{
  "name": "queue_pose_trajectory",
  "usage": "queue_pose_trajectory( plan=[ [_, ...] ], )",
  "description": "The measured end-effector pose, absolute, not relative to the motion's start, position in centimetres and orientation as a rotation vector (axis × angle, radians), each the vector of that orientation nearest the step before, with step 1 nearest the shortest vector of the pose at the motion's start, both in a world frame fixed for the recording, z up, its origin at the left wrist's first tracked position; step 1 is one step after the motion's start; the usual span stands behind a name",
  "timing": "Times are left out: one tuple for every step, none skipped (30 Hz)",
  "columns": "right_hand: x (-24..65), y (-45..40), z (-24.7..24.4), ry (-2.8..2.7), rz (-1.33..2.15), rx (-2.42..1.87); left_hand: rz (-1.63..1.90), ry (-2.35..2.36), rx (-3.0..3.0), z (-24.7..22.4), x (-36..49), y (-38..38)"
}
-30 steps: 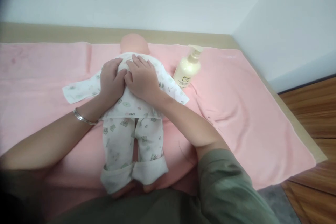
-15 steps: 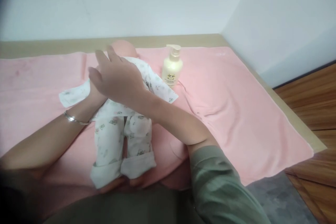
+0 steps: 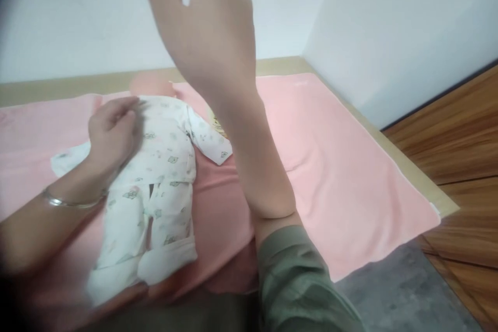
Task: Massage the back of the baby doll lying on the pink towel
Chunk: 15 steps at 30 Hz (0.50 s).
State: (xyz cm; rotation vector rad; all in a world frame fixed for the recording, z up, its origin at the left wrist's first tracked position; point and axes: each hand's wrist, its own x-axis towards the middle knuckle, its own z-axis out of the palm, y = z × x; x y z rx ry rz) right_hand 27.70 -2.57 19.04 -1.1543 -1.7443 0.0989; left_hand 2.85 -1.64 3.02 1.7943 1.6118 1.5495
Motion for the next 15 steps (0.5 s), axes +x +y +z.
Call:
queue_pose_trajectory(
  plan=[
    [27.9, -1.6, 18.8, -1.679, 0.102, -1.147, 1.522, 1.527, 1.793, 4.0, 4.2, -2.3],
    [27.9, -0.6, 18.4, -1.617, 0.097, -1.170, 1.499, 1.434, 1.716, 5.1, 5.5, -2.8],
    [27.7, 0.4, 18.1, -1.581, 0.073, -1.224, 1.498, 1.344, 1.607, 6.2, 6.8, -3.2],
    [27.3, 1.2, 17.7, -1.564, 0.071, -1.344, 1.523, 1.240, 1.467, 7.4, 7.9, -3.3],
    [26.8, 1.8, 17.3, -1.570, 0.069, -1.470, 1.511, 1.147, 1.282, 8.5, 8.8, -3.2],
    [26.2, 2.1, 16.9, -1.595, 0.071, -1.579, 1.407, 1.105, 1.123, 9.6, 9.6, -2.9],
    [25.6, 2.3, 16.5, -1.636, 0.073, -1.672, 1.312, 1.076, 1.000, 10.5, 10.1, -2.4],
    [25.0, 2.4, 16.1, -1.693, 0.058, -1.730, 1.228, 1.052, 0.913, 11.2, 10.5, -1.9],
    [24.6, 2.4, 15.6, -1.746, 0.025, -1.759, 1.169, 1.034, 0.858, 11.7, 10.7, -1.4],
    [24.3, 2.4, 15.1, -1.793, -0.012, -1.770, 1.149, 1.010, 0.825, 12.1, 10.9, -0.9],
    [24.1, 2.6, 14.5, -1.843, -0.049, -1.776, 1.152, 0.980, 0.805, 12.3, 11.0, -0.5],
    [24.0, 2.9, 13.8, -1.878, -0.079, -1.792, 1.167, 0.948, 0.785, 12.4, 11.1, -0.1],
    [24.0, 3.4, 13.2, -1.911, -0.106, -1.791, 1.177, 0.912, 0.760, 12.5, 11.3, 0.1],
    [24.1, 3.9, 12.5, -1.940, -0.121, -1.780, 1.174, 0.875, 0.730, 12.6, 11.4, 0.3],
    [24.2, 4.6, 11.9, -1.964, -0.119, -1.769, 1.160, 0.841, 0.693, 12.6, 11.5, 0.4]
  ],
)
